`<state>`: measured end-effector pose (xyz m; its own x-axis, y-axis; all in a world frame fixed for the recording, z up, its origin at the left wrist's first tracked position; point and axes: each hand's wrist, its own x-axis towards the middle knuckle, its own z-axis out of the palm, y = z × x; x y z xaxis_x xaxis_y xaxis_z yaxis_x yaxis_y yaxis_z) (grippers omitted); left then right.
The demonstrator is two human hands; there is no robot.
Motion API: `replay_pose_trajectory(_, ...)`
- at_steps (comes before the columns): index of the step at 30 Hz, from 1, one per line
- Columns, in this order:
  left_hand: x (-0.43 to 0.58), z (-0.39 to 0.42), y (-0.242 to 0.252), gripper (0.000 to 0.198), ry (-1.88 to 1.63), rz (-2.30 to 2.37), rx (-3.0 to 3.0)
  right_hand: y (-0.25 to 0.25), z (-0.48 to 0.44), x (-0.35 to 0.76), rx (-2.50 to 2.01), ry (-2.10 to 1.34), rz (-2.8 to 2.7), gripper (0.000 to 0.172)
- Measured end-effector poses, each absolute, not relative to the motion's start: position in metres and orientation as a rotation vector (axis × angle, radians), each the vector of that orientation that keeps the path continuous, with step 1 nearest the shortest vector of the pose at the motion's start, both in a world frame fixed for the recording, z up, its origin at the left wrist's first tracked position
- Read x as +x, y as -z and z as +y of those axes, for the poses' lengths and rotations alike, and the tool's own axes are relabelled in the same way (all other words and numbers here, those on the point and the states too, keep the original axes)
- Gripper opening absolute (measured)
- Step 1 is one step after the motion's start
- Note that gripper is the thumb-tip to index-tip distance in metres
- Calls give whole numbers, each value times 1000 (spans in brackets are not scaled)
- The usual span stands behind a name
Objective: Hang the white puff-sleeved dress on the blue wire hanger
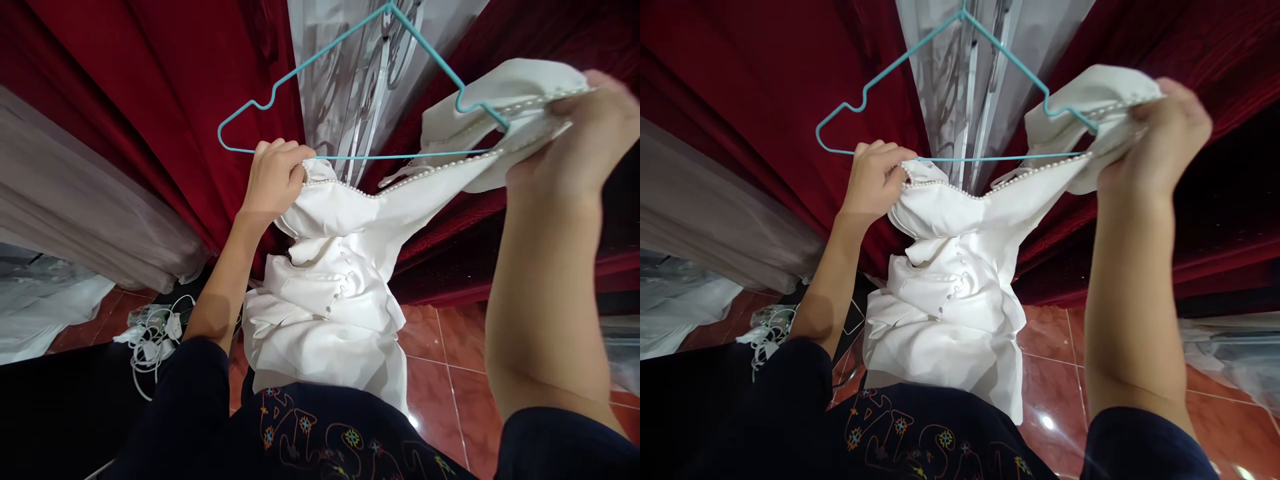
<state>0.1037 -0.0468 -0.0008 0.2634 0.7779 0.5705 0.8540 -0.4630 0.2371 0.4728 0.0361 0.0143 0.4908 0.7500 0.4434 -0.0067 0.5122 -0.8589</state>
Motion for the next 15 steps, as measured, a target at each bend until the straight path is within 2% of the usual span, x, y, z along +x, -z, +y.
replay_pose_trajectory(3, 109, -50, 0, 38, 996, -1552, -2475, 3, 41, 479, -1014, -903, -743, 38)
replay_pose_trajectory(5, 115, -51, 1, 39, 994, -1566, -2518, 23, 29, 471, -1095, -830, -785, 23)
replay_pose_trajectory(7, 120, -50, 3, 38, 993, -1596, -2518, 43, 9, 456, -1168, -703, -976, 17)
replay_pose_trajectory(11, 126, -46, 6, 37, 1004, -1628, -2499, 48, -30, 427, -964, -374, -1596, 26)
replay_pose_trajectory(15, 126, -46, 7, 38, 1007, -1595, -2520, 23, -32, 400, -734, -64, -1664, 44)
